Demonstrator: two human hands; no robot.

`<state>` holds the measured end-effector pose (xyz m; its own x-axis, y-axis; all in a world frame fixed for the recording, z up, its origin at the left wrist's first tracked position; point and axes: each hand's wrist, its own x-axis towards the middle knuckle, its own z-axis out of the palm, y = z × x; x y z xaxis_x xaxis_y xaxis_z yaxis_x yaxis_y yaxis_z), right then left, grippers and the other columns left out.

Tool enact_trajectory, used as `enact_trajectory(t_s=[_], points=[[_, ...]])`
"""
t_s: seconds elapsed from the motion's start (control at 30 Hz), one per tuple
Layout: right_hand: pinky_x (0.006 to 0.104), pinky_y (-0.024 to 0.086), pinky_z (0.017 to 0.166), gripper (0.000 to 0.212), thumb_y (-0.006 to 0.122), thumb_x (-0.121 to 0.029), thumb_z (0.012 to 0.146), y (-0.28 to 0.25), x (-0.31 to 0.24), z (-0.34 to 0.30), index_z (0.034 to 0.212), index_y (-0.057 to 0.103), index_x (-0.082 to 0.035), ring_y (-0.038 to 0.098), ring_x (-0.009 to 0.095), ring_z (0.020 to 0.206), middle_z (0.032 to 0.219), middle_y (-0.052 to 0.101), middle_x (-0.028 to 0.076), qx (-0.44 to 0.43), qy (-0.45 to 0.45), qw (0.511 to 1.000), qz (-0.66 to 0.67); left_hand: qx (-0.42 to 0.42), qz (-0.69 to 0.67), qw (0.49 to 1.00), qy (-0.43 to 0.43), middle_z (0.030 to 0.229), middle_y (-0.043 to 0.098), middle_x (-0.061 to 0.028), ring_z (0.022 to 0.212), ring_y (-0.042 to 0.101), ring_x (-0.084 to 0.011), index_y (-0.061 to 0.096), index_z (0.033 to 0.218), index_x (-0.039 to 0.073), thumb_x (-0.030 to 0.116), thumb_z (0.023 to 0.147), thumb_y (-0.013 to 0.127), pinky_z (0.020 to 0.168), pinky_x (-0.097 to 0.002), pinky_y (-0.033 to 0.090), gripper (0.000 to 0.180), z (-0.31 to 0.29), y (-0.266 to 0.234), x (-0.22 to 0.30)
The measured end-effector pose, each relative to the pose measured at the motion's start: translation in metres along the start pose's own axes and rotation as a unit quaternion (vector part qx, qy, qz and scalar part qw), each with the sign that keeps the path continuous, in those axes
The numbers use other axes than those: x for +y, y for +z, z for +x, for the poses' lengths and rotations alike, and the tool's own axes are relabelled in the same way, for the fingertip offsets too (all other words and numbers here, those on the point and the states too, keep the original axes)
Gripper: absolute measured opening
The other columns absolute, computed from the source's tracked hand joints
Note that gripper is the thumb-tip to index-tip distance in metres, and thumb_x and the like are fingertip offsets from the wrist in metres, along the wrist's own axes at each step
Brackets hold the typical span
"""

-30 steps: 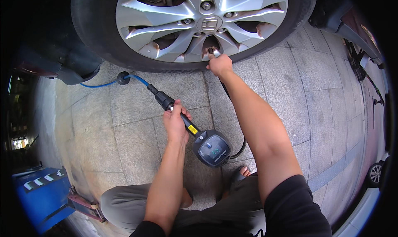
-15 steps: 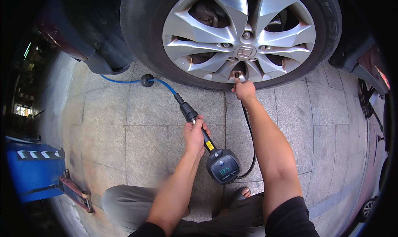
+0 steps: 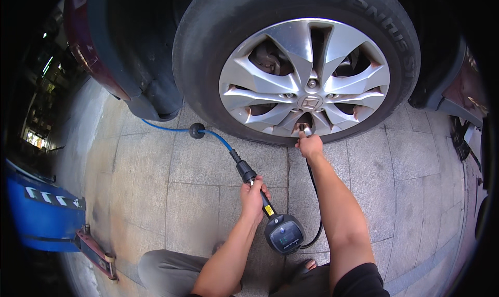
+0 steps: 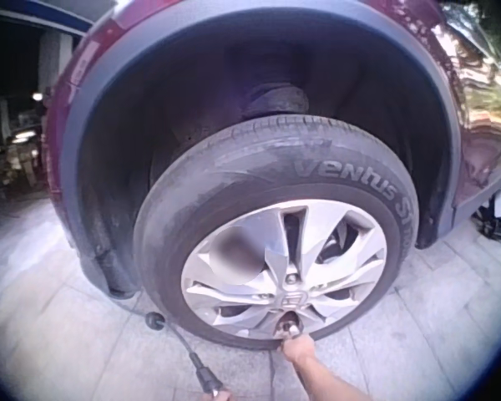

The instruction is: The person inflates a car tire using a digital air pressure gauge and hose, then moves to a tire repair station. They apply a patch to the inner surface of a tire mounted on a machine and press it into place.

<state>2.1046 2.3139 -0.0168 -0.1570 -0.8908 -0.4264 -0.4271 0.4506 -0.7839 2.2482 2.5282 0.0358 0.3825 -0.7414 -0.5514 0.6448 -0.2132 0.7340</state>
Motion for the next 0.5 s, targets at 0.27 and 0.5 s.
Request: enact_trajectory(t_s=[0.27,0.5], points=[[0.0379,0.055,0.088,0.049,0.063,-0.040,0.096,-0.002,-0.003,-0.001,0.085,0.075,0.006,0.076,0.029,0.089,0.075,0.076,0.014,-0.018,0.012,1.000,-0.021,0.004,-0.003,1.000,0.004,0.071,0.053,-0.0018,0.056,0.052,-0.0142,0.054,0.105,0.009,0.013,0.097,0.059,0.049,-0.0290,0.043,0.010,-0.002,0.001,0.001],[0.0385,0.055,0.089,0.049,0.062,-0.040,0.097,-0.011,-0.016,-0.016,0.090,0.074,0.008,0.076,0.028,0.089,0.078,0.076,0.014,-0.033,0.035,0.999,0.007,-0.007,-0.010,1.000,0.007,0.071,0.053,-0.0015,0.057,0.052,-0.0140,0.053,0.105,0.010,0.012,0.096,0.059,0.050,-0.0292,0.043,0.011,-0.002,0.000,0.001]])
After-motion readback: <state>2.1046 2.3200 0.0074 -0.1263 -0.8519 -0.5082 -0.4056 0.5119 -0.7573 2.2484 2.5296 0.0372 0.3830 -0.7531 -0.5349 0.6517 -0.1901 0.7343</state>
